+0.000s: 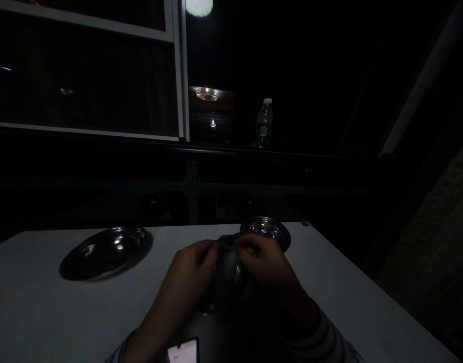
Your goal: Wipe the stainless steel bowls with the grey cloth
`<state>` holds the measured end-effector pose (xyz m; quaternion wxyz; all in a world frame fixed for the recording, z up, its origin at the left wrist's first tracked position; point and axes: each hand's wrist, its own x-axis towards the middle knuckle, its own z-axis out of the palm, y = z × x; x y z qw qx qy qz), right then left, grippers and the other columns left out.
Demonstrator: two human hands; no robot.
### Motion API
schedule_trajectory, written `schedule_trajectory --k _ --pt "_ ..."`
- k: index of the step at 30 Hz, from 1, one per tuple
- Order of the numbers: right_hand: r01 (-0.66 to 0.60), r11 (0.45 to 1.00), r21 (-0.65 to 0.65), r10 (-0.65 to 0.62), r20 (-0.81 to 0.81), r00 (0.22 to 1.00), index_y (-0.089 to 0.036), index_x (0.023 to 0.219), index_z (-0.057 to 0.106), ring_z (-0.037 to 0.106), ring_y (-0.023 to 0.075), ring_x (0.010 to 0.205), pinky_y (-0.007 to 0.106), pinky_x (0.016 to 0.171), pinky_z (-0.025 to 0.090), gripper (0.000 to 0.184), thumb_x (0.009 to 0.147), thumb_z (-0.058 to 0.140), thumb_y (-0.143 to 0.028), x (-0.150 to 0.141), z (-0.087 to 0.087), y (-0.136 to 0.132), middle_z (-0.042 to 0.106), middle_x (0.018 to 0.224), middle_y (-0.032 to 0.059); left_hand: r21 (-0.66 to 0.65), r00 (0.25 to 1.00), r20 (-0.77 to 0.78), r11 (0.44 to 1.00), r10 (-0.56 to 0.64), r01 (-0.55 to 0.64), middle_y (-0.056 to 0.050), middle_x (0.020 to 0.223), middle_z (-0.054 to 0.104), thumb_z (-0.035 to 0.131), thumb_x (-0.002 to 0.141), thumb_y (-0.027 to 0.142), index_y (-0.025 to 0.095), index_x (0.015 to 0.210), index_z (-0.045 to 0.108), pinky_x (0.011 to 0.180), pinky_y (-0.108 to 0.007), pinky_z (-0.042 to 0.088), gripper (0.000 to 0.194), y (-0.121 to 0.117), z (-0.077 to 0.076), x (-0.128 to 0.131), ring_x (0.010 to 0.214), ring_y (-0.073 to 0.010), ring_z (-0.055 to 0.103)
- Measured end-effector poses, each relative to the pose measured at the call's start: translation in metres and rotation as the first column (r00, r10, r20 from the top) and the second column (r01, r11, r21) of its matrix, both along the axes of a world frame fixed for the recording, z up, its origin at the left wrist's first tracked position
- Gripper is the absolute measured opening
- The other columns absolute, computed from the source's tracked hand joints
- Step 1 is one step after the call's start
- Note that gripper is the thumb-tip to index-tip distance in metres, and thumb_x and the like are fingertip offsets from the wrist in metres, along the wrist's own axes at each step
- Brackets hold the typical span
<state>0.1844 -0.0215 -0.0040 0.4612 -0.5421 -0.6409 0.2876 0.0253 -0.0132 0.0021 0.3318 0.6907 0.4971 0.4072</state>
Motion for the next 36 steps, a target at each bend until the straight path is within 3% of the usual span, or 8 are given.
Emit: schedule_trajectory --k 3,8,16,19,23,27,30,36 --pt "0.068 0.997 -0.021 -0.069 -0.105 0.992 -0.017 0.077 0.064 0.058 0.0132 0.062 0.022 0.054 0.042 0.016 0.067 0.053 -0.02 0.015 0.003 0.003 0.063 0.065 0.0003 -0.091 0.988 0.113 0.992 0.1 -0.09 -0.005 0.077 0.071 0.05 0.075 0.036 0.015 0.082 0.07 0.064 -0.029 0.046 0.03 0.009 0.005 -0.012 0.072 -0.0218 0.063" --pt "0.078 0.993 -0.085 -0.107 -0.429 0.897 -0.016 0.069 0.058 0.048 0.007 0.048 0.018 0.045 0.033 0.012 0.062 0.058 -0.025 0.039 0.009 0.01 0.055 0.056 -0.0045 -0.28 0.909 0.392 0.96 0.142 -0.029 -0.004 0.07 0.069 0.057 0.07 0.037 0.015 0.077 0.068 0.063 -0.026 0.047 0.025 0.022 0.007 -0.032 0.067 -0.0179 0.063" --pt "0.206 0.976 -0.064 -0.208 -0.533 0.82 -0.021 0.097 0.054 0.051 0.0102 0.052 0.019 0.046 0.036 0.035 0.063 0.06 -0.024 0.057 0.008 0.015 0.057 0.059 -0.0058 -0.221 0.808 0.494 0.945 0.321 -0.241 -0.002 0.063 0.065 0.069 0.063 0.025 0.015 0.104 0.056 0.052 -0.023 0.047 0.044 0.03 0.009 -0.049 0.058 -0.0144 0.061" --pt "0.207 0.978 -0.037 -0.197 -0.514 0.835 -0.02 0.09 0.059 0.054 0.0126 0.061 0.021 0.051 0.039 0.026 0.064 0.06 -0.026 0.064 0.004 0.018 0.06 0.066 -0.0025 -0.217 0.816 0.488 0.948 0.311 -0.232 -0.001 0.065 0.065 0.07 0.062 0.028 0.016 0.1 0.059 0.054 -0.022 0.047 0.041 0.032 0.009 -0.055 0.06 -0.0137 0.061" --pt "0.148 0.988 -0.034 -0.147 -0.457 0.877 -0.016 0.091 0.066 0.058 0.0172 0.081 0.027 0.069 0.043 0.028 0.065 0.062 -0.028 0.072 0.003 0.018 0.066 0.089 0.005 -0.12 0.932 0.316 0.982 0.175 -0.144 -0.006 0.09 0.069 0.068 0.064 0.037 0.017 0.097 0.064 0.076 -0.029 0.047 0.04 0.031 0.01 -0.061 0.086 -0.0194 0.062" --pt "0.13 0.992 -0.002 -0.127 -0.218 0.968 -0.015 0.109 0.061 0.059 0.0182 0.083 0.031 0.075 0.042 0.044 0.068 0.063 -0.029 0.078 0.005 0.015 0.066 0.092 0.0055 0.042 0.985 0.032 0.985 0.169 -0.17 -0.009 0.1 0.068 0.066 0.064 0.041 0.016 0.099 0.066 0.086 -0.036 0.042 0.043 0.03 0.011 -0.062 0.094 -0.026 0.06" --pt "0.192 0.979 0.072 -0.188 -0.051 0.981 -0.014 0.097 0.064 0.058 0.0187 0.081 0.031 0.074 0.042 0.032 0.071 0.059 -0.031 0.082 0.005 0.016 0.066 0.088 0.0054 0.105 0.985 -0.056 0.982 0.163 -0.156 -0.009 0.089 0.07 0.061 0.067 0.042 0.017 0.085 0.07 0.082 -0.036 0.043 0.032 0.031 0.011 -0.063 0.085 -0.0258 0.061" --pt "0.178 0.979 0.099 -0.172 -0.064 0.983 -0.016 0.079 0.06 0.056 0.0153 0.072 0.026 0.065 0.04 0.019 0.073 0.054 -0.032 0.08 0.002 0.018 0.062 0.074 0.0006 -0.012 0.989 0.092 0.993 0.118 -0.117 -0.004 0.077 0.066 0.061 0.066 0.047 0.018 0.07 0.067 0.075 -0.029 0.043 0.03 0.036 0.006 -0.064 0.079 -0.0205 0.058"
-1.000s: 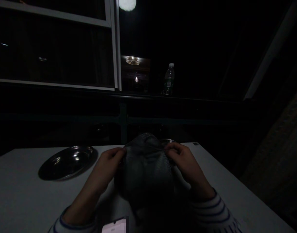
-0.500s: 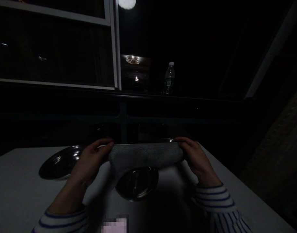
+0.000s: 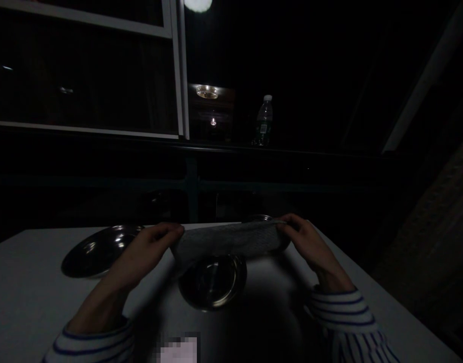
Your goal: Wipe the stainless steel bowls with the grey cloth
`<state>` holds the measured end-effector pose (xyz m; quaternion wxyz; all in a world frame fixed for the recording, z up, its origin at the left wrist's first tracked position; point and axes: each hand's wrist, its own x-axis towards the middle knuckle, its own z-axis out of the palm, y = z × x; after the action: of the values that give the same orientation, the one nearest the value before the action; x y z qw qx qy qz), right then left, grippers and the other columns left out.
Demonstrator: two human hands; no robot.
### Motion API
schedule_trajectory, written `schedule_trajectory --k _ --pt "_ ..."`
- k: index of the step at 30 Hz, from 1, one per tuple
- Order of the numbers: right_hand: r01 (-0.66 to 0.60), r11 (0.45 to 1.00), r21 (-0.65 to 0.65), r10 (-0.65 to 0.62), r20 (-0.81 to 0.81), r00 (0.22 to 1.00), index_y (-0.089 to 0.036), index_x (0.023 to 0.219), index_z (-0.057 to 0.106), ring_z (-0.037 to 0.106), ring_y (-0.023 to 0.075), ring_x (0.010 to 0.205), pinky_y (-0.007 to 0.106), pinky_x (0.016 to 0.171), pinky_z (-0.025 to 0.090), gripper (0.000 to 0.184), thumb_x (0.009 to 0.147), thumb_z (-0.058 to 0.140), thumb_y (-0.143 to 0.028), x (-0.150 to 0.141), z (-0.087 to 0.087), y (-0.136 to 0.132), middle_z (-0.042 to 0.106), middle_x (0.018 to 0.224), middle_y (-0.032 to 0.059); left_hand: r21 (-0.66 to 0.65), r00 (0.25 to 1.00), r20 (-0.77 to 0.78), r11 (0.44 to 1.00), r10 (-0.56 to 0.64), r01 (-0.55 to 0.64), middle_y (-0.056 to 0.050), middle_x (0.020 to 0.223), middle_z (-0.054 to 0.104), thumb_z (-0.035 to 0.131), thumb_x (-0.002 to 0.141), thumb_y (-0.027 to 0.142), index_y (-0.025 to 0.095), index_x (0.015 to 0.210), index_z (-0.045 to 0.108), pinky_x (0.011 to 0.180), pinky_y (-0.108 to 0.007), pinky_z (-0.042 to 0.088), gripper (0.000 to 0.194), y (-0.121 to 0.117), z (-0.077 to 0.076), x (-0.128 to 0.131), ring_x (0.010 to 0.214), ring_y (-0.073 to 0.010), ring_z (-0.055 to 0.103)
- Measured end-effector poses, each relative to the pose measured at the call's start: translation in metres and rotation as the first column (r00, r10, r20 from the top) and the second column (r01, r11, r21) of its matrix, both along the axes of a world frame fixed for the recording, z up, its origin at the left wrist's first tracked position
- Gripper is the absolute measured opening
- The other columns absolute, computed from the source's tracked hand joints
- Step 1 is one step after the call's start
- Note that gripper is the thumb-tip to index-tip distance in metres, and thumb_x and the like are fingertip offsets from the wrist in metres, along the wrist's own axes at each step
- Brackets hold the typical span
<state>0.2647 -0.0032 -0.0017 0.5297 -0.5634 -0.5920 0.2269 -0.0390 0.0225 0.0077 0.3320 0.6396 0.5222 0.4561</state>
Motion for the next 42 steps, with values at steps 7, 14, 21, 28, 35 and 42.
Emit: schedule_trajectory --k 7,14,21,28,35,42 --pt "0.13 0.991 0.006 -0.13 -0.064 0.989 -0.017 0.084 0.053 0.055 0.0159 0.063 0.025 0.055 0.038 0.024 0.075 0.052 -0.04 -0.019 -0.002 0.005 0.058 0.066 0.0002 -0.262 0.927 0.374 0.96 0.005 0.101 0.002 0.063 0.055 0.059 0.07 0.046 0.017 0.073 0.058 0.058 -0.022 0.042 0.03 -0.003 -0.014 0.029 0.06 -0.0117 0.052" --pt "0.122 0.982 0.146 -0.134 0.076 0.988 -0.02 0.092 0.054 0.06 0.0186 0.081 0.029 0.07 0.045 0.02 0.081 0.05 -0.036 -0.057 -0.002 -0.009 0.064 0.086 0.0046 -0.325 0.866 0.5 0.928 0.007 0.18 0.005 0.059 0.05 0.061 0.07 0.039 0.017 0.073 0.053 0.044 -0.017 0.036 0.024 -0.021 -0.011 0.058 0.049 -0.0073 0.048" --pt "-0.435 0.875 0.211 0.325 0.408 0.853 -0.016 0.117 0.051 0.051 0.0175 0.109 0.031 0.094 0.04 0.034 0.084 0.045 -0.021 -0.102 -0.013 -0.023 0.058 0.115 0.0075 -0.31 0.761 0.649 0.906 -0.019 0.287 0.004 0.066 0.058 0.062 0.072 0.04 0.017 0.082 0.055 0.051 -0.016 0.042 0.025 -0.029 -0.009 0.066 0.057 -0.007 0.056" --pt "-0.24 0.939 0.245 0.194 0.197 0.961 -0.02 0.105 0.061 0.058 0.0172 0.1 0.032 0.088 0.045 0.029 0.082 0.044 -0.02 -0.078 -0.013 -0.013 0.064 0.106 0.0054 -0.281 0.807 0.581 0.903 -0.108 0.324 -0.004 0.086 0.07 0.062 0.071 0.026 0.017 0.101 0.061 0.072 -0.025 0.046 0.031 -0.021 -0.009 0.053 0.076 -0.0145 0.063" --pt "-0.276 0.959 -0.057 0.268 -0.121 0.956 -0.017 0.093 0.059 0.062 0.0176 0.083 0.029 0.074 0.047 0.027 0.075 0.057 -0.037 -0.059 -0.008 -0.002 0.065 0.085 0.0033 -0.288 0.847 0.47 0.863 -0.249 0.414 -0.006 0.087 0.07 0.064 0.07 0.03 0.015 0.101 0.065 0.073 -0.027 0.045 0.034 -0.016 -0.011 0.043 0.08 -0.0175 0.063" --pt "-0.468 0.88 -0.074 0.436 -0.259 0.862 -0.019 0.103 0.055 0.059 0.0173 0.091 0.028 0.076 0.046 0.032 0.076 0.059 -0.034 -0.066 -0.014 -0.004 0.063 0.1 0.004 -0.202 0.899 0.406 0.944 -0.163 0.262 -0.007 0.083 0.069 0.064 0.069 0.033 0.013 0.095 0.065 0.073 -0.029 0.045 0.033 -0.014 -0.01 0.049 0.079 -0.0181 0.063"
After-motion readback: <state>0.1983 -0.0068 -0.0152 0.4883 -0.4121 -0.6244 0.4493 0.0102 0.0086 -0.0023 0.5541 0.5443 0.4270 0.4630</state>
